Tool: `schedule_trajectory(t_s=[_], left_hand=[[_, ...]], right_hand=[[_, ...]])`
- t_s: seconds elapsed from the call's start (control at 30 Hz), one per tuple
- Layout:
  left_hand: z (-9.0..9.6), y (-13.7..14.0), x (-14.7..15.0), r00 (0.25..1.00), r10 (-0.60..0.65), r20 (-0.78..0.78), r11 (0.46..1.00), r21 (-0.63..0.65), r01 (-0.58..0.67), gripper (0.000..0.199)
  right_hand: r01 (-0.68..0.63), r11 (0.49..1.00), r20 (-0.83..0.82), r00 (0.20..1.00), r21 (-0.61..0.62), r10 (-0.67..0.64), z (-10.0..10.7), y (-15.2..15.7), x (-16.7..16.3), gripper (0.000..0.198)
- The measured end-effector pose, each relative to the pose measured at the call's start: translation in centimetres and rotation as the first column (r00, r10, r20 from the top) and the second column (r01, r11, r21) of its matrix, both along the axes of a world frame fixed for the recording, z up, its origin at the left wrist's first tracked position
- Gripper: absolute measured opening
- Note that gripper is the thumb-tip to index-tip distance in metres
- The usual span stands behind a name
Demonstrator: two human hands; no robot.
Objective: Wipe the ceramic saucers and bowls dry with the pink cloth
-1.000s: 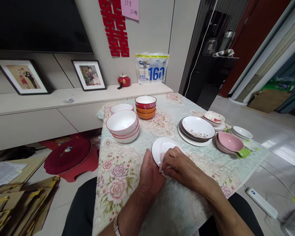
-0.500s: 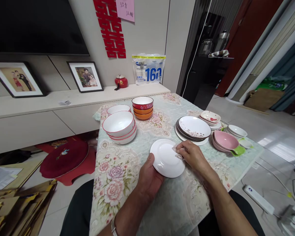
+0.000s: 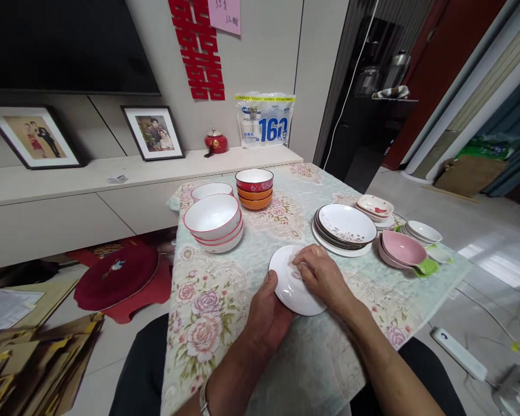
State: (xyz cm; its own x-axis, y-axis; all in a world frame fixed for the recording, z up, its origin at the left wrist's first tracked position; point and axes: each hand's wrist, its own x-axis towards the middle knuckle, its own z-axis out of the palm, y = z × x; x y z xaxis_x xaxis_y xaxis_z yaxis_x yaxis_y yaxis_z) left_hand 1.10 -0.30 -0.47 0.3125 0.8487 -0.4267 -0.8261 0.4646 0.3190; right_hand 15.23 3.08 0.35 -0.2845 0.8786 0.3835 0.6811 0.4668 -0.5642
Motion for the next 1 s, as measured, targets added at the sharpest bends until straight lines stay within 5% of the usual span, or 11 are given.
schedule_trajectory(t_s=[0.17,0.33,0.47,0.6,0.73,0.87,1.0], left_hand=[[0.0,-0.1,0.0,1.0,0.008,0.027,1.0,0.027,-0.009,0.046],[-0.1,-0.3,0.0,0.998,-0.041,0.042,0.997,0.063,0.038,0.043],[-0.4,-0.2,0.2,1.0,0.003,0.01,0.999,0.035,-0.003,0.044],[-0.2,-0.1,0.1,1.0,0.0,0.004,0.999,0.036,0.0,0.046],[0.1,-0.3,0.0,0.999,-0.01,0.036,0.998,0.06,0.008,0.044],[0.0,-0.4,0.2,0.998,-0.017,0.055,0.999,0.045,0.014,0.041],[-0.2,-0.5,0.3,1.0,0.025,0.011,0.999,0.036,-0.025,0.042]], right_hand=[[0.041,0.984,0.157,0.987,-0.173,-0.013,1.7,-1.4,0.6,0.022],[-0.177,0.974,-0.052,0.984,-0.139,0.171,1.8,-1.6,-0.9,0.022],[-0.017,1.0,-0.01,1.0,-0.013,0.017,0.4,-0.1,-0.1,0.019],[0.198,0.975,0.276,0.947,-0.101,-0.164,1.2,-1.0,1.0,0.017],[0.051,0.98,0.224,0.975,-0.19,-0.007,2.4,-2.5,0.0,0.017],[-0.141,0.99,-0.016,0.99,-0.019,0.141,1.3,-1.4,-1.4,0.017],[-0.058,0.994,-0.026,0.998,0.092,0.06,-0.3,0.7,-0.7,0.017]])
